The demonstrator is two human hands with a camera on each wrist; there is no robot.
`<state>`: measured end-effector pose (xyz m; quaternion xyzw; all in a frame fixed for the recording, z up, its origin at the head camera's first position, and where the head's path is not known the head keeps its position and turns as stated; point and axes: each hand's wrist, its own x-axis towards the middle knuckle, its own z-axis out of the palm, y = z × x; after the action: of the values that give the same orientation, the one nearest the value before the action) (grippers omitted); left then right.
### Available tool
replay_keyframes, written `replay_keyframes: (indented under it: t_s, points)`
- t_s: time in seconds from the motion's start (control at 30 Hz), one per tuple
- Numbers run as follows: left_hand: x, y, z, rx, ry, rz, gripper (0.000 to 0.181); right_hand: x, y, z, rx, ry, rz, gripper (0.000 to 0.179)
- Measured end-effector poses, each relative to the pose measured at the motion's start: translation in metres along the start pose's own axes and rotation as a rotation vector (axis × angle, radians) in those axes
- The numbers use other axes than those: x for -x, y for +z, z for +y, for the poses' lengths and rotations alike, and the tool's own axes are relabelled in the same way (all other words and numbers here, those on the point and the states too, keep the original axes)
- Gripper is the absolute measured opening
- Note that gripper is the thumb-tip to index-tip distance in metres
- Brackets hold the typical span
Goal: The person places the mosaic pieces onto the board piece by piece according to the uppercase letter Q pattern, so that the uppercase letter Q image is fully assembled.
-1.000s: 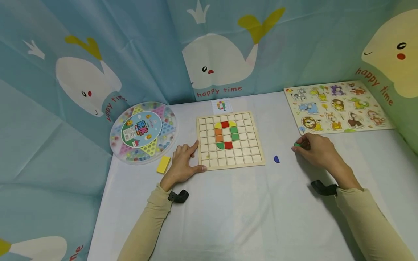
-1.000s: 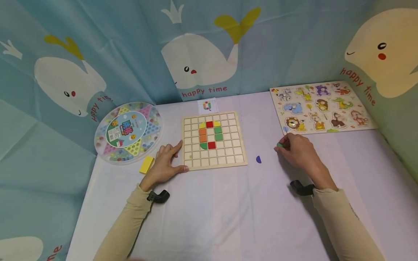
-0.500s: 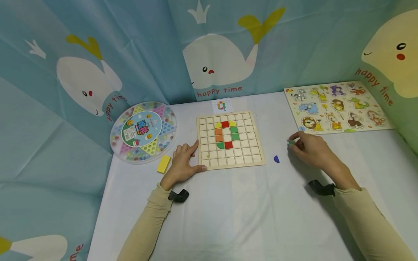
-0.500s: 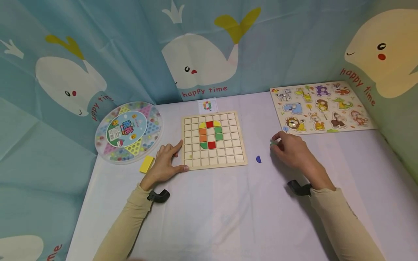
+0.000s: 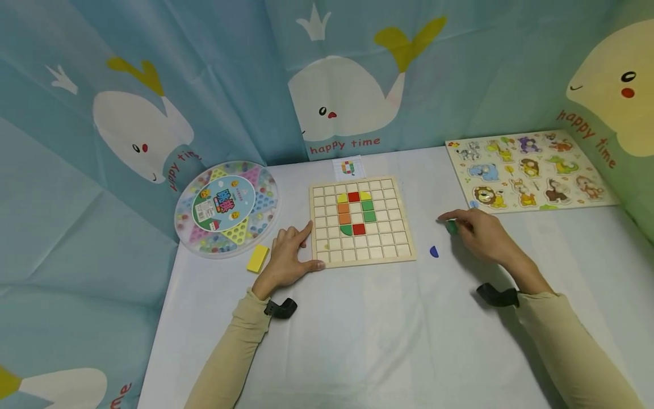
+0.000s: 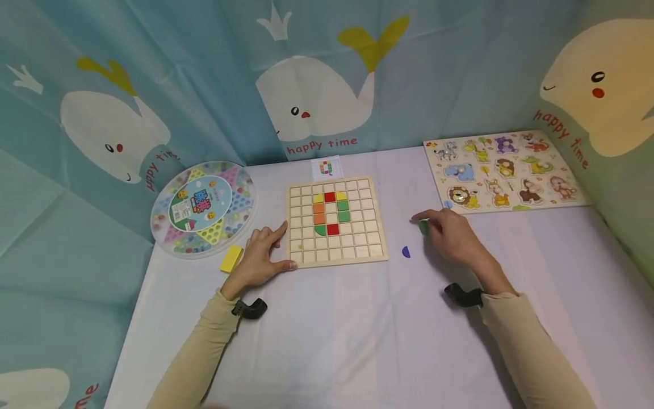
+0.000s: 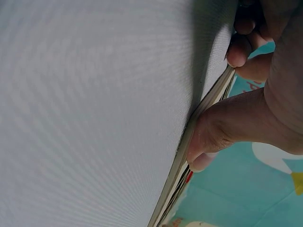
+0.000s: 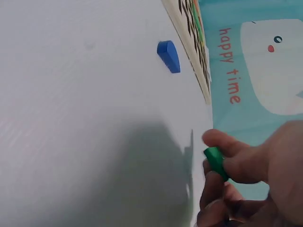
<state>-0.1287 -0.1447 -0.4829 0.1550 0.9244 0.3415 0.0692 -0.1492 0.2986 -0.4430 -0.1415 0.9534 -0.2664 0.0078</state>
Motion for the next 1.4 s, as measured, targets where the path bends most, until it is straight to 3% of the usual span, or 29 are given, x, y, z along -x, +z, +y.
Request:
replay_keyframes:
  t_s: [0.23, 0.47, 0.87, 1.17, 1.4]
  points:
    - [0.0, 0.0, 0.0, -0.003, -0.001, 0.004, 0.104, -0.004, 0.004, 0.0, -0.147, 0.023, 0.084, 0.019]
    - [0.0, 0.0, 0.0, -0.009, -0.003, 0.0, 0.105, -0.011, 0.011, -0.008, -0.307, 0.088, 0.052, 0.02]
    - [-0.001, 0.002, -0.003, -0.018, 0.001, -0.003, 0.104, -0.025, 0.028, -0.025, -0.306, 0.053, -0.069, 0.019]
    - [0.0, 0.0, -0.001, -0.005, -0.006, -0.001, 0.105, -0.036, 0.038, -0.038, -0.342, 0.031, -0.047, 0.025]
    - [-0.001, 0.001, -0.002, -0.007, 0.0, 0.004, 0.105, -0.041, 0.043, -0.046, -0.366, 0.039, -0.076, 0.029]
